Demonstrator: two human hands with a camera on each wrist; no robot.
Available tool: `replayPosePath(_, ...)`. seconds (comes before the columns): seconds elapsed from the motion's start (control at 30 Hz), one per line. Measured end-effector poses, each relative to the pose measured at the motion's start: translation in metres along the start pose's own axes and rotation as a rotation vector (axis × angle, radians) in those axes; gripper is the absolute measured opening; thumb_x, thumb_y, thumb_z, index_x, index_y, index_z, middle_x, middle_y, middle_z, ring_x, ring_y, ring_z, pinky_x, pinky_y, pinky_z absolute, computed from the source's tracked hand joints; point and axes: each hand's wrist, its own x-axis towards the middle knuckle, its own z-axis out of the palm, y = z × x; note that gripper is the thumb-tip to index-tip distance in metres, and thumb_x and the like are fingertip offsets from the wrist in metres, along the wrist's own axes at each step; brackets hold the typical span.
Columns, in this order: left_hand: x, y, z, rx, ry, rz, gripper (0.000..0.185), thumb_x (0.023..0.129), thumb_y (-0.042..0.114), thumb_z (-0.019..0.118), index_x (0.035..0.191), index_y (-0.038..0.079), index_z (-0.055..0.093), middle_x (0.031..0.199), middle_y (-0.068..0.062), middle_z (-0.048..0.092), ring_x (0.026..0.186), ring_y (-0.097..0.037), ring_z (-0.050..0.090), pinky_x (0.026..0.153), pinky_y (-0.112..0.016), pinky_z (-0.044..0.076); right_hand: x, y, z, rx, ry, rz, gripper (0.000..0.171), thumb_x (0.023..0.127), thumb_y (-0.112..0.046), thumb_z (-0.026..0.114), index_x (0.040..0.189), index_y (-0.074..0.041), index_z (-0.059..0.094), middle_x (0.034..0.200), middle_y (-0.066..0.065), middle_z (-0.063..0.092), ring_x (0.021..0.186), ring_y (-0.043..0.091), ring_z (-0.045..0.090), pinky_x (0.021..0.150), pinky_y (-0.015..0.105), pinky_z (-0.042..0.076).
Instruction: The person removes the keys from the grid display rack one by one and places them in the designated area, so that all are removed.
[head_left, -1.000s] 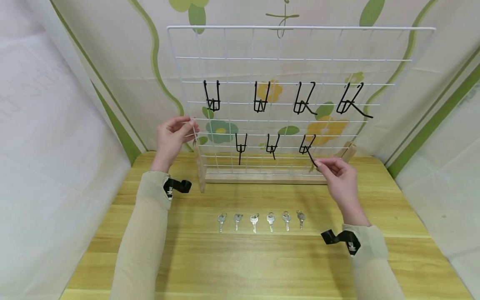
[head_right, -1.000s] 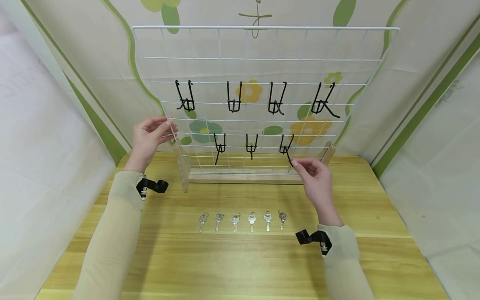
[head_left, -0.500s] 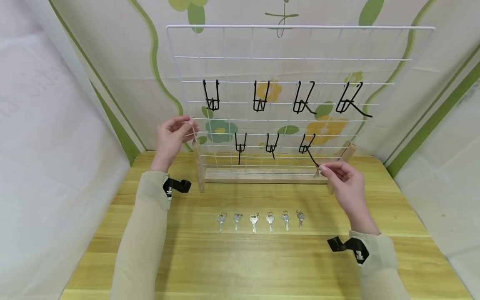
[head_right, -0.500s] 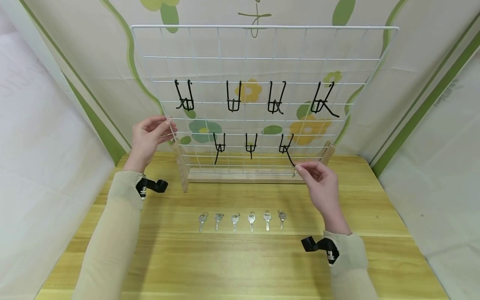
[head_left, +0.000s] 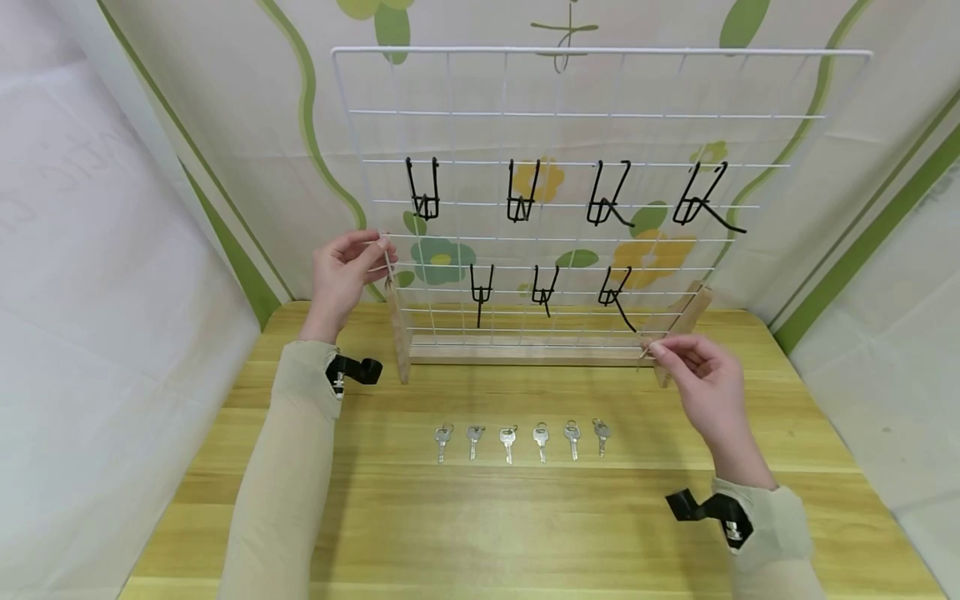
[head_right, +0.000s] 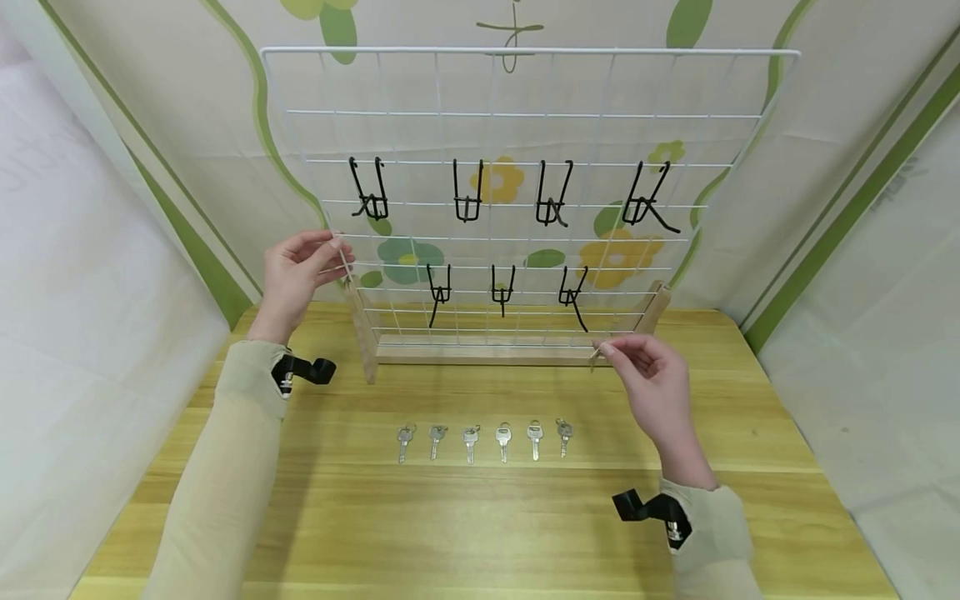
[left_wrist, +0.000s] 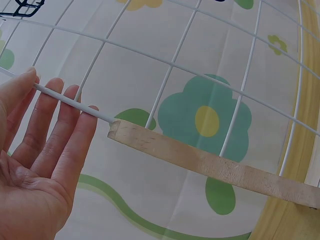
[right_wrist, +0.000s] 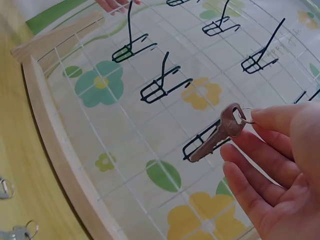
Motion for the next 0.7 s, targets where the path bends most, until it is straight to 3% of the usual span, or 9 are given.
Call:
replayPosePath(0.27, 0.000, 0.000, 0.000, 0.005, 0.003, -0.009, 0.021, 0.097, 0.015, 0.074, 0.111, -0.001, 0.073, 0.097, -0.012, 0.075, 0.086, -0.022, 0.074, 0.080, -0.034, 0.063, -0.013, 0.020, -0.011, -0.007, -0.020, 0.092, 0.022, 0.099, -0.008, 0.070, 0.110, 0.010, 0.068, 0.097, 0.004, 0.075, 0.083, 0.014, 0.070, 0.075, 0.018, 0.060)
replayPosePath(0.4, 0.000, -0.001, -0.001, 0.003, 0.008, -0.009, 0.020, 0.096, 0.015, 0.074, 0.110, 0.000, 0.074, 0.097, -0.012, 0.075, 0.086, -0.022, 0.074, 0.080, -0.034, 0.063, -0.019, 0.038, -0.017, -0.074, -0.049, 0.126, 0.025, 0.101, -0.012, 0.068, 0.112, 0.010, 0.067, 0.098, 0.004, 0.074, 0.084, 0.014, 0.071, 0.076, 0.020, 0.060)
replayPosePath(0.7, 0.001, -0.001, -0.001, -0.006, 0.005, -0.006, 0.024, 0.096, 0.016, 0.075, 0.111, -0.003, 0.072, 0.097, -0.013, 0.075, 0.086, -0.024, 0.075, 0.080, -0.036, 0.063, -0.033, 0.082, -0.028, -0.135, -0.204, 0.252, 0.028, 0.102, -0.013, 0.066, 0.114, 0.013, 0.064, 0.104, 0.022, 0.072, 0.087, 0.020, 0.073, 0.079, 0.035, 0.063)
